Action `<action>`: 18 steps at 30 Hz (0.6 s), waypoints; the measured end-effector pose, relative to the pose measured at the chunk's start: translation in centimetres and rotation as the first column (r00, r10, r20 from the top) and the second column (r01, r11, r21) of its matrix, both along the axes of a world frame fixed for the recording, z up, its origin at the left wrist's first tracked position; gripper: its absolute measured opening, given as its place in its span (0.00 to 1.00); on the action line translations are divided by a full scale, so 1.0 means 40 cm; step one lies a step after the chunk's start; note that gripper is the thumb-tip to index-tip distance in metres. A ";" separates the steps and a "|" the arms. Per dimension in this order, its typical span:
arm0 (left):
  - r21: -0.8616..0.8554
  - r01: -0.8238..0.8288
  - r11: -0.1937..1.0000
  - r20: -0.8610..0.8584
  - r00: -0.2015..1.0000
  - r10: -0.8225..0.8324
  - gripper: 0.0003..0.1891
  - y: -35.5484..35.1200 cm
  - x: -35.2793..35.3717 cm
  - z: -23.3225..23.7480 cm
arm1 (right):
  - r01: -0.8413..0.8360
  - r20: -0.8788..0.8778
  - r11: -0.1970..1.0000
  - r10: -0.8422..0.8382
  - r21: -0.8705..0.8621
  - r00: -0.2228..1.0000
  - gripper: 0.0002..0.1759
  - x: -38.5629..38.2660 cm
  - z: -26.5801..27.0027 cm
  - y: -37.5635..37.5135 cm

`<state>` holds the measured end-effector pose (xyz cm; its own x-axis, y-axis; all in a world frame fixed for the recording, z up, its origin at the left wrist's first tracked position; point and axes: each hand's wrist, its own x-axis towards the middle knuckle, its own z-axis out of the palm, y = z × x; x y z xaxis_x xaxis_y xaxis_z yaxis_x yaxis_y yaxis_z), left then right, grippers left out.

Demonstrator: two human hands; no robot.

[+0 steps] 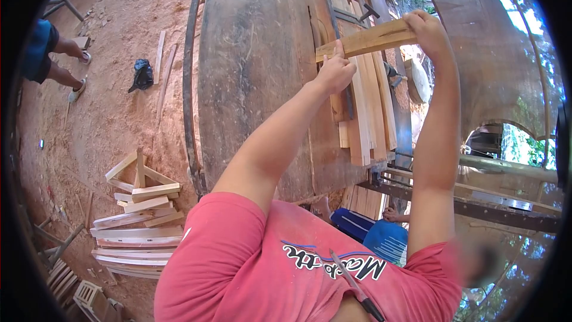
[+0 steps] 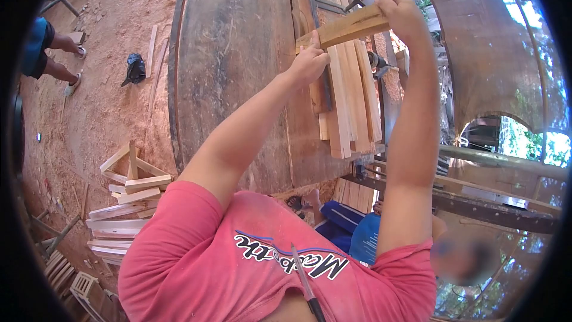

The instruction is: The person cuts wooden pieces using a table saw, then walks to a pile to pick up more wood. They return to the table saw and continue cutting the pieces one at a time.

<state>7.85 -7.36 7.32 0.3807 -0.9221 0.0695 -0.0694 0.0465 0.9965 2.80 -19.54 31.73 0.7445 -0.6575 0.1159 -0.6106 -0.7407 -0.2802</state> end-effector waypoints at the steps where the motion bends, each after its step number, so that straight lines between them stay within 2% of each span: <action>1: 0.001 -0.001 1.000 0.002 1.000 0.001 0.26 -0.010 -0.001 -0.006 | -0.001 0.002 1.000 0.001 0.001 1.000 0.22 0.013 0.003 -0.011; 3: -0.021 -0.089 0.996 -0.021 0.996 0.089 0.24 -0.029 -0.003 -0.018 | -0.066 -0.032 0.998 0.066 -0.009 0.997 0.22 0.036 0.008 -0.031; 7: 0.011 -0.085 0.996 -0.016 0.996 0.085 0.24 -0.034 0.006 -0.015 | -0.085 -0.037 0.996 0.085 0.017 0.996 0.22 0.043 0.007 -0.049; 10: 0.100 0.020 0.995 0.098 0.995 -0.030 0.26 -0.005 0.005 -0.007 | -0.028 -0.097 0.999 0.031 0.036 0.995 0.23 -0.017 0.011 -0.005; 12: 0.018 -0.010 1.000 0.226 0.974 0.006 0.26 0.011 -0.034 -0.063 | 0.085 -0.124 0.996 -0.082 0.018 0.989 0.25 -0.122 0.003 0.109; 13: -0.120 -0.088 0.989 0.477 0.868 0.135 0.26 0.006 -0.069 -0.118 | 0.145 -0.124 0.989 -0.143 0.009 0.982 0.24 -0.182 -0.004 0.192; 14: -0.339 -0.207 0.918 0.819 0.415 0.396 0.26 -0.010 -0.099 -0.208 | 0.119 -0.062 0.993 -0.119 0.007 0.991 0.21 -0.247 -0.021 0.268; 15: -0.585 -0.240 0.775 0.811 -0.158 0.564 0.26 -0.018 -0.123 -0.292 | 0.099 -0.048 0.993 -0.096 0.059 0.994 0.19 -0.320 -0.060 0.315; 16: -0.594 -0.221 0.773 0.804 -0.163 0.572 0.26 0.033 -0.138 -0.256 | 0.243 -0.106 0.957 -0.228 0.160 0.968 0.19 -0.364 -0.074 0.409; 17: -0.319 -0.209 0.924 0.730 0.567 0.380 0.21 0.106 -0.153 -0.190 | 0.304 -0.136 0.915 -0.277 0.265 0.951 0.19 -0.425 -0.128 0.457; 18: -0.098 0.028 0.995 0.217 0.976 -0.006 0.17 0.165 -0.166 -0.155 | 0.208 -0.068 0.967 -0.200 0.145 0.977 0.19 -0.487 -0.212 0.494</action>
